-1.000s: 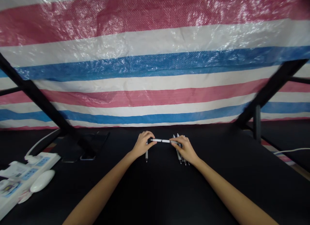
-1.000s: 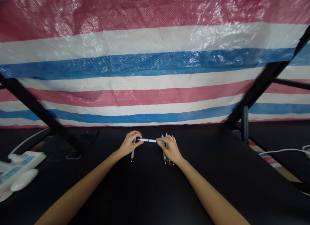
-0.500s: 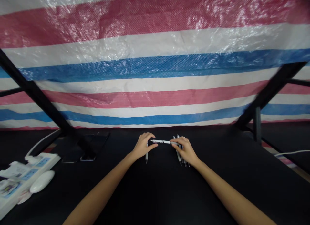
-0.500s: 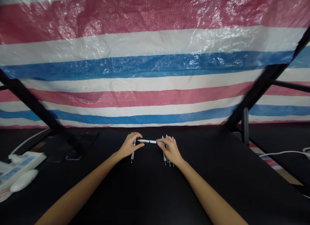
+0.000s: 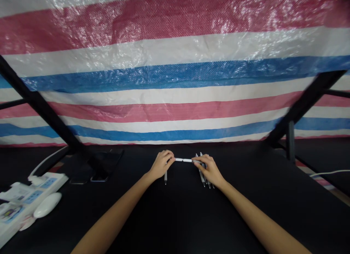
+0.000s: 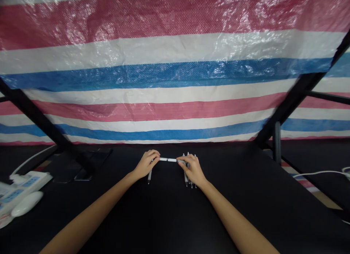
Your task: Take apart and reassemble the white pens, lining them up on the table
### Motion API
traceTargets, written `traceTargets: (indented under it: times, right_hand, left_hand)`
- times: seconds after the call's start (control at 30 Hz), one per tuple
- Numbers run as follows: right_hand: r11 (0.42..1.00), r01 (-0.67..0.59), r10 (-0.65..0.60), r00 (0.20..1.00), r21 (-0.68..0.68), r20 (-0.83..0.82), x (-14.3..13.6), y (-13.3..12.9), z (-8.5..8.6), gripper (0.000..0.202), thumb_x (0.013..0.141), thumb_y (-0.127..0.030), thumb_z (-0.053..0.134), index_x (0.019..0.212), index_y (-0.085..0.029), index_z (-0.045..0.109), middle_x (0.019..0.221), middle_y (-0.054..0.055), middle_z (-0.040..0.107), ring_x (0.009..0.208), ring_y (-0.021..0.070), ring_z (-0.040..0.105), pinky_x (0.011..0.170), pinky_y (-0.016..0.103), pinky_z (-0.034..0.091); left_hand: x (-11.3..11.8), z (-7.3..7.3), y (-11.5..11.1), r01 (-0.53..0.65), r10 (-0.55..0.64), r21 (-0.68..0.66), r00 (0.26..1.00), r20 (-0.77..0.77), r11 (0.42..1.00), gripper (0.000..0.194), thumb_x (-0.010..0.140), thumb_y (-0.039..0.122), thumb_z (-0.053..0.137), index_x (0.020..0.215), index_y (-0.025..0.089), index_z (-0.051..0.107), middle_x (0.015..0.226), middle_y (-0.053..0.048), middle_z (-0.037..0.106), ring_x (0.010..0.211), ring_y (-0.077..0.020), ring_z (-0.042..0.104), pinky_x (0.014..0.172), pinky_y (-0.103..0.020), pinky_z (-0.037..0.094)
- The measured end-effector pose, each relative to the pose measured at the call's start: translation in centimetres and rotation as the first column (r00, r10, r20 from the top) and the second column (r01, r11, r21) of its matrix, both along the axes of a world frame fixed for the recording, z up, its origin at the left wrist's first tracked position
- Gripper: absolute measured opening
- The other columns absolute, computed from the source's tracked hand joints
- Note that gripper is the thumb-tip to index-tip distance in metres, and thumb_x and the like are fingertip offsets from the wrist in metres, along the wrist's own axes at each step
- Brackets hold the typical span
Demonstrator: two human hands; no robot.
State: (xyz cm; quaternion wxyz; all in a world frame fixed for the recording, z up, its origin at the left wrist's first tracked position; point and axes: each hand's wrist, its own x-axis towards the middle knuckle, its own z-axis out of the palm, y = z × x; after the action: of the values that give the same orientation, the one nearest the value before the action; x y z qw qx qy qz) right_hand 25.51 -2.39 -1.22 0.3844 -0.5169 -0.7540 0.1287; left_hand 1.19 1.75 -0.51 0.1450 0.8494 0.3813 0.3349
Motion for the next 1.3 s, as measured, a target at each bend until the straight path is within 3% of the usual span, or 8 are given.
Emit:
traceTargets:
  times: [0.13, 0.4, 0.63, 0.9, 1.03, 1.3]
  right_hand:
    - [1.000, -0.003, 0.003, 1.000, -0.006, -0.016, 0.1, 0.0, 0.0, 0.025, 0.087, -0.036, 0.049, 0.099, -0.026, 0.068, 0.092, 0.006, 0.069, 0.087, 0.0229, 0.058, 0.083, 0.040, 0.040]
    - [1.000, -0.005, 0.005, 1.000, -0.015, -0.008, 0.0, 0.1, -0.2, 0.024, 0.087, -0.036, 0.049, 0.099, -0.026, 0.068, 0.092, 0.005, 0.068, 0.087, 0.0228, 0.057, 0.083, 0.041, 0.040]
    - [0.999, -0.012, 0.011, 0.999, -0.030, -0.038, -0.1, 0.0, 0.1, 0.023, 0.085, -0.035, 0.051, 0.098, -0.026, 0.068, 0.092, 0.005, 0.068, 0.086, 0.0233, 0.057, 0.083, 0.041, 0.040]
    - [0.999, -0.030, 0.029, 0.998, -0.025, -0.050, 0.1, 0.1, -0.1, 0.020, 0.084, -0.032, 0.053, 0.097, -0.025, 0.067, 0.094, 0.005, 0.068, 0.088, 0.0234, 0.057, 0.085, 0.041, 0.039]
    - [1.000, -0.026, 0.026, 0.998, -0.014, -0.056, 0.1, 0.1, -0.1, 0.019, 0.083, -0.031, 0.054, 0.096, -0.024, 0.067, 0.093, 0.005, 0.068, 0.088, 0.0233, 0.057, 0.084, 0.041, 0.040]
    - [0.999, -0.019, 0.017, 0.997, -0.031, -0.069, 0.2, 0.1, -0.1, 0.020, 0.083, -0.032, 0.055, 0.097, -0.025, 0.066, 0.091, 0.005, 0.067, 0.087, 0.0230, 0.057, 0.083, 0.040, 0.040]
  left_hand:
    - [0.0, 0.1, 0.0, 0.006, -0.006, 0.004, 1.000, 0.015, 1.000, 0.021, 0.083, 0.035, 0.057, 0.099, 0.022, 0.056, 0.098, -0.004, 0.060, 0.092, -0.0204, 0.055, 0.081, -0.034, 0.039]
    - [0.0, -0.2, 0.2, 0.041, -0.041, -0.003, 0.999, 0.028, 0.999, 0.016, 0.089, 0.032, 0.047, 0.089, 0.021, 0.059, 0.094, -0.006, 0.060, 0.090, -0.0189, 0.055, 0.085, -0.035, 0.040]
    - [-0.1, -0.2, 0.4, 0.024, -0.007, -0.075, 0.974, 0.225, 0.997, 0.026, 0.090, 0.032, 0.043, 0.077, 0.018, 0.060, 0.091, -0.007, 0.060, 0.090, -0.0187, 0.055, 0.085, -0.034, 0.042]
    - [-0.6, 0.1, 0.8, 0.004, 0.127, -0.287, 0.891, 0.435, 0.958, 0.033, 0.088, 0.037, 0.044, 0.067, 0.016, 0.059, 0.089, -0.006, 0.059, 0.083, -0.0173, 0.057, 0.073, -0.028, 0.045]
    - [-0.7, -0.1, 1.1, -0.031, 0.194, -0.324, 0.854, 0.483, 0.945, 0.029, 0.087, 0.034, 0.044, 0.076, 0.016, 0.063, 0.085, -0.005, 0.059, 0.079, -0.0167, 0.056, 0.072, -0.027, 0.044]
    - [-0.7, -0.2, 1.4, -0.081, 0.279, -0.367, 0.804, 0.525, 0.927, 0.026, 0.082, 0.030, 0.046, 0.069, 0.016, 0.063, 0.075, -0.003, 0.058, 0.075, -0.0165, 0.055, 0.075, -0.027, 0.041]
